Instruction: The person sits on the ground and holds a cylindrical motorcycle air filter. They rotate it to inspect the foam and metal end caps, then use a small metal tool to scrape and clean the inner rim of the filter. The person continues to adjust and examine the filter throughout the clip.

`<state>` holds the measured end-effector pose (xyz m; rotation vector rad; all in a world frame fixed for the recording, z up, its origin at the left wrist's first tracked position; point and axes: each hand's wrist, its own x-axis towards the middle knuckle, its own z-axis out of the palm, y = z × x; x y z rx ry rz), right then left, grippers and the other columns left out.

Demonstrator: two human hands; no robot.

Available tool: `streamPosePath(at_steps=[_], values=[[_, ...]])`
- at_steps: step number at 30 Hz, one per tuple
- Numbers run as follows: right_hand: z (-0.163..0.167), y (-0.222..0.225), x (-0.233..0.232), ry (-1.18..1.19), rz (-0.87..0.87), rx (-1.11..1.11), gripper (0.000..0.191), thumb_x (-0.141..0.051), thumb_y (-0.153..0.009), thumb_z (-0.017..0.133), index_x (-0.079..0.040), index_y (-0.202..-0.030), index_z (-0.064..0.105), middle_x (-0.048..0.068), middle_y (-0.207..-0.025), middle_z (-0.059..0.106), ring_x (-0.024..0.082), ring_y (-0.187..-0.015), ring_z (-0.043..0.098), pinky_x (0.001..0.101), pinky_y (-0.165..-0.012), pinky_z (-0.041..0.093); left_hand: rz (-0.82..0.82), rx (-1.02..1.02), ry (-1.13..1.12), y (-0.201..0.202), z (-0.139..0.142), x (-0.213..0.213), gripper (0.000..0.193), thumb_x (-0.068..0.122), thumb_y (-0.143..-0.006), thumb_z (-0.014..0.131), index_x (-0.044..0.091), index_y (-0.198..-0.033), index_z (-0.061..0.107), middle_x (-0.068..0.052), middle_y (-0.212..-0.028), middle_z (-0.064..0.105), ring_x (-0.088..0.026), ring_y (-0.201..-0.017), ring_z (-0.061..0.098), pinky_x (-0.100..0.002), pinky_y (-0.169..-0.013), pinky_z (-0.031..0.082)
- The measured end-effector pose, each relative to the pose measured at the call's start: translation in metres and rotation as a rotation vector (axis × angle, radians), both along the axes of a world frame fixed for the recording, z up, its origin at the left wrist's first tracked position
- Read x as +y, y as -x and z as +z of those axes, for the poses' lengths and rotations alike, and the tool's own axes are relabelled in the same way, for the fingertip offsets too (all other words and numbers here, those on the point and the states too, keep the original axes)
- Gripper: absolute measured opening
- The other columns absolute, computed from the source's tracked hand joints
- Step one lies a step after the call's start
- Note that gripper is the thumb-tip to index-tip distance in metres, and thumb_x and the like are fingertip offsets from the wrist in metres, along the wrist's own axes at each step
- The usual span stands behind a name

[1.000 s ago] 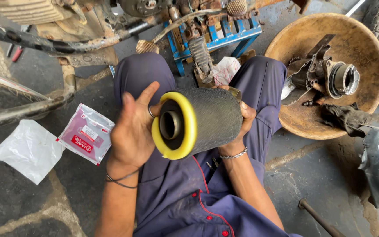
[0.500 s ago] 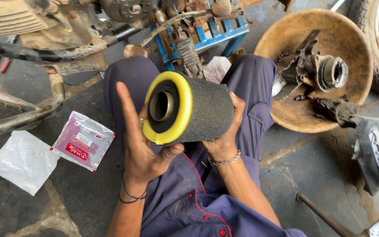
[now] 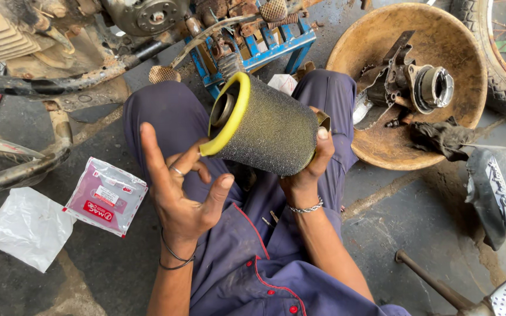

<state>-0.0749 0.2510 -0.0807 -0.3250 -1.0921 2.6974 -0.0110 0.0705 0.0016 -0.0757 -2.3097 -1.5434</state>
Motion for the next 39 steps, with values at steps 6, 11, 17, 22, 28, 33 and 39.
streamPosePath(at_steps=[6, 11, 17, 22, 28, 33, 39], values=[[-0.008, 0.0, 0.004, -0.281, 0.011, 0.073, 0.054, -0.048, -0.097, 0.063, 0.001, -0.12, 0.057, 0.005, -0.101, 0.057, 0.014, -0.092, 0.055, 0.0291, -0.082, 0.046, -0.006, 0.111, 0.128, -0.002, -0.011, -0.013, 0.111, 0.046, -0.093, 0.078, -0.002, -0.167, 0.011, -0.007, -0.108, 0.078, -0.009, -0.071, 0.048, -0.021, -0.069, 0.045], [-0.005, 0.007, 0.006, -0.396, 0.08, 0.067, 0.061, -0.054, -0.091, 0.069, 0.001, -0.118, 0.057, 0.003, -0.099, 0.055, 0.011, -0.089, 0.052, 0.0268, -0.079, 0.044, -0.03, 0.071, -0.085, -0.007, -0.015, -0.016, 0.119, 0.047, -0.095, 0.08, -0.003, -0.167, -0.001, -0.007, -0.101, 0.073, -0.01, -0.084, 0.053, -0.023, -0.082, 0.047], [0.001, 0.012, 0.011, -0.586, 0.144, 0.091, 0.065, -0.061, -0.092, 0.07, -0.001, -0.115, 0.059, 0.0, -0.101, 0.056, 0.009, -0.094, 0.052, 0.0255, -0.084, 0.045, 0.0, 0.003, -0.075, -0.013, -0.013, -0.015, 0.129, 0.051, -0.089, 0.081, -0.004, -0.167, -0.005, -0.012, -0.114, 0.061, -0.015, -0.101, 0.05, -0.026, -0.103, 0.046], [0.001, 0.002, 0.017, -0.756, 0.26, 0.066, 0.068, -0.067, -0.091, 0.066, -0.003, -0.114, 0.059, -0.002, -0.098, 0.056, 0.008, -0.092, 0.052, 0.0241, -0.081, 0.044, -0.051, -0.043, -0.046, -0.01, -0.001, -0.022, 0.129, 0.062, -0.095, 0.072, -0.006, -0.163, -0.014, -0.011, -0.109, 0.066, -0.017, -0.106, 0.05, -0.029, -0.107, 0.039], [-0.011, 0.002, 0.024, -0.479, 0.522, 0.057, 0.065, -0.059, -0.088, 0.067, 0.0, -0.116, 0.059, 0.002, -0.101, 0.06, 0.012, -0.093, 0.056, 0.0263, -0.081, 0.046, -0.155, -0.063, 0.184, 0.017, 0.003, -0.043, 0.121, 0.082, -0.098, 0.038, -0.008, -0.162, -0.013, -0.004, -0.101, 0.078, -0.017, -0.113, 0.052, -0.033, -0.114, 0.034], [-0.021, -0.006, 0.015, 0.121, 0.636, 0.014, 0.058, -0.041, -0.088, 0.063, 0.003, -0.123, 0.055, 0.015, -0.114, 0.065, 0.023, -0.1, 0.064, 0.0357, -0.089, 0.053, -0.229, -0.022, 0.043, 0.028, -0.007, -0.049, 0.116, 0.082, -0.103, 0.032, -0.009, -0.162, -0.009, -0.005, -0.105, 0.079, -0.014, -0.104, 0.049, -0.028, -0.105, 0.038], [-0.024, -0.011, 0.002, 0.46, 0.57, -0.08, 0.053, -0.039, -0.089, 0.06, 0.003, -0.122, 0.058, 0.018, -0.116, 0.066, 0.029, -0.105, 0.065, 0.0396, -0.091, 0.056, -0.186, 0.026, -0.107, 0.017, -0.023, -0.031, 0.115, 0.079, -0.102, 0.041, -0.01, -0.165, 0.002, -0.01, -0.112, 0.079, -0.016, -0.105, 0.048, -0.028, -0.104, 0.039]])
